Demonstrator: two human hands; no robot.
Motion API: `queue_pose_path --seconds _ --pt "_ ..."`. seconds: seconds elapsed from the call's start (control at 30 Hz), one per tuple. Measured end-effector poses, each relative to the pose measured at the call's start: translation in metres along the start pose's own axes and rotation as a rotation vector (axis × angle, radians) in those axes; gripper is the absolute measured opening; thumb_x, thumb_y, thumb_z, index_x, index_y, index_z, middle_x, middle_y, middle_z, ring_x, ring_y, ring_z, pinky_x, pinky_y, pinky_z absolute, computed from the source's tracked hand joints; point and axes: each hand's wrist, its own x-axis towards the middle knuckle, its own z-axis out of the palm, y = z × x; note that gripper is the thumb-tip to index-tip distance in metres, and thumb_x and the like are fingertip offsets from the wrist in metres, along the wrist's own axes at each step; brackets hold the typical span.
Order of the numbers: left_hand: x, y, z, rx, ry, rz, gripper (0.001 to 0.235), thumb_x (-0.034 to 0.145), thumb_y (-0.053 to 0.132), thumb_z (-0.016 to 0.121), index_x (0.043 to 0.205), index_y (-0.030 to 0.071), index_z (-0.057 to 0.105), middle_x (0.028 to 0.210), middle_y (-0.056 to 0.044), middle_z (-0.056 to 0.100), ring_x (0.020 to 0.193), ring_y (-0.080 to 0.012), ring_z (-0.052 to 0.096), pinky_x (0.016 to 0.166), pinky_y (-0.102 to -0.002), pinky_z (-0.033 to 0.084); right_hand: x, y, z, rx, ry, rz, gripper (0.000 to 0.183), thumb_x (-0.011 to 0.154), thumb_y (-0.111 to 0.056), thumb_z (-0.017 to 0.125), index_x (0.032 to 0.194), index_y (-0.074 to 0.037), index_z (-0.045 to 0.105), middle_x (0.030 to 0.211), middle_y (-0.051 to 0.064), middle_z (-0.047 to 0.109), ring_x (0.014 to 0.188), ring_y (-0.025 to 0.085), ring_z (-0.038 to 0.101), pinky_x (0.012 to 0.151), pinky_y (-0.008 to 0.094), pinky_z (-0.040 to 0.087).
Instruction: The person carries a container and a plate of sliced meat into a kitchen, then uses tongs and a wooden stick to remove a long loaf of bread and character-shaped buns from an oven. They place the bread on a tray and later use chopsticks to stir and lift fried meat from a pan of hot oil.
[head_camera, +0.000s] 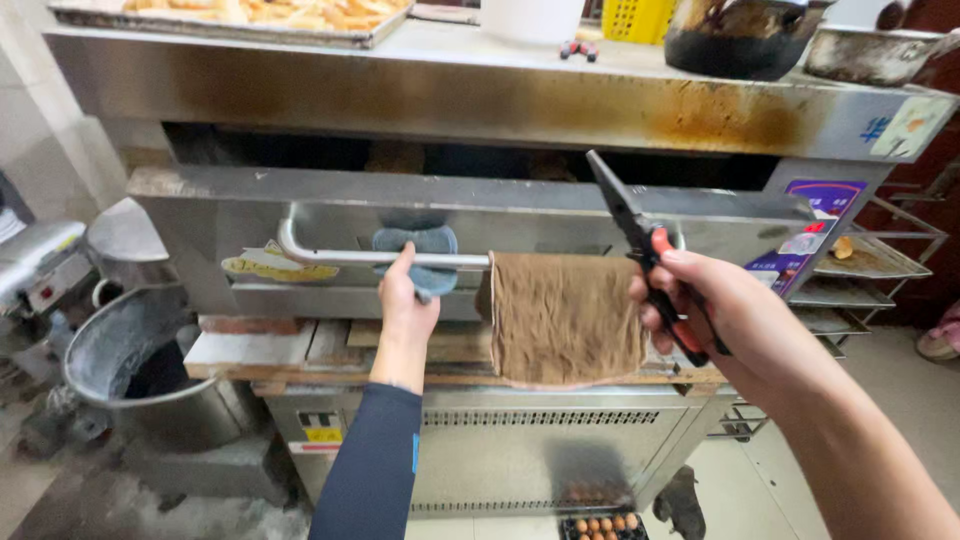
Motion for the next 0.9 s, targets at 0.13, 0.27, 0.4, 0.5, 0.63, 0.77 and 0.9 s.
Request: queue_pose_path --seconds 0.13,0.27,0.4,0.5,0.63,0.77,0.9 --pt "0.049 -0.001 0.029 0.077 -0.080 0.138 0.022 0.096 0.012 0.068 0.117 0.011 0.062 0.113 -0.007 0.071 0.106 -0.0244 0.069 0.092 -0.040 0.055 0.024 -0.005 0.021 -0.019 0.000 -0.007 0.026 0.100 -0.030 0.051 0.089 -0.007 0.058 0.090 0.006 0.064 0.070 0.015 0.059 0.059 0.032 0.047" --pt "0.086 -0.001 0.037 0.178 0.024 0.109 0.026 0.094 0.013 0.069 0.120 0.011 0.063 0.114 -0.005 0.070 0.106 -0.0223 0.068 0.087 -0.040 0.055 0.058 -0.005 0.036 -0.119 0.042 -0.032 0.036 0.101 -0.035 0.050 0.089 -0.003 0.062 0.080 0.007 0.061 0.066 0.016 0.058 0.059 0.031 0.046" --pt "0.099 -0.003 0.040 0.230 0.009 0.148 0.029 0.093 0.014 0.070 0.121 0.010 0.064 0.117 -0.005 0.070 0.107 -0.0204 0.069 0.088 -0.037 0.056 0.094 -0.005 0.045 -0.140 0.065 -0.131 0.036 0.100 -0.034 0.049 0.089 -0.002 0.061 0.076 0.006 0.063 0.065 0.017 0.058 0.058 0.031 0.046" --pt "0.084 0.005 0.037 0.386 0.013 0.164 0.037 0.097 0.026 0.068 0.126 0.004 0.065 0.121 -0.008 0.071 0.108 -0.0202 0.068 0.090 -0.036 0.055 0.114 -0.005 0.048 -0.167 0.067 -0.209 0.036 0.100 -0.034 0.048 0.091 -0.003 0.064 0.073 0.007 0.061 0.064 0.016 0.057 0.060 0.030 0.046" --pt "0.026 0.038 0.029 0.504 0.102 0.019 0.042 0.100 0.034 0.056 0.131 0.007 0.061 0.122 -0.005 0.071 0.111 -0.0183 0.066 0.092 -0.034 0.052 0.140 -0.012 0.053 -0.266 0.157 -0.361 0.033 0.100 -0.032 0.046 0.093 -0.005 0.065 0.077 0.004 0.061 0.071 0.012 0.057 0.061 0.026 0.041" --pt "-0.020 0.078 0.068 0.919 -0.074 0.201 0.035 0.103 0.022 0.053 0.121 -0.003 0.070 0.114 -0.013 0.077 0.103 -0.0187 0.068 0.091 -0.034 0.054 0.162 -0.018 0.061 -0.151 0.194 -0.380 0.032 0.101 -0.031 0.047 0.091 -0.004 0.059 0.079 0.004 0.063 0.070 0.014 0.058 0.058 0.028 0.044" --pt "-0.015 0.127 0.144 1.206 -0.390 0.836 0.034 0.105 0.013 0.051 0.134 -0.003 0.060 0.124 -0.018 0.068 0.115 -0.0250 0.064 0.101 -0.038 0.051 0.174 -0.023 0.068 -0.070 0.204 -0.373 0.029 0.099 -0.030 0.047 0.087 -0.004 0.055 0.080 0.004 0.064 0.068 0.014 0.059 0.057 0.030 0.049"
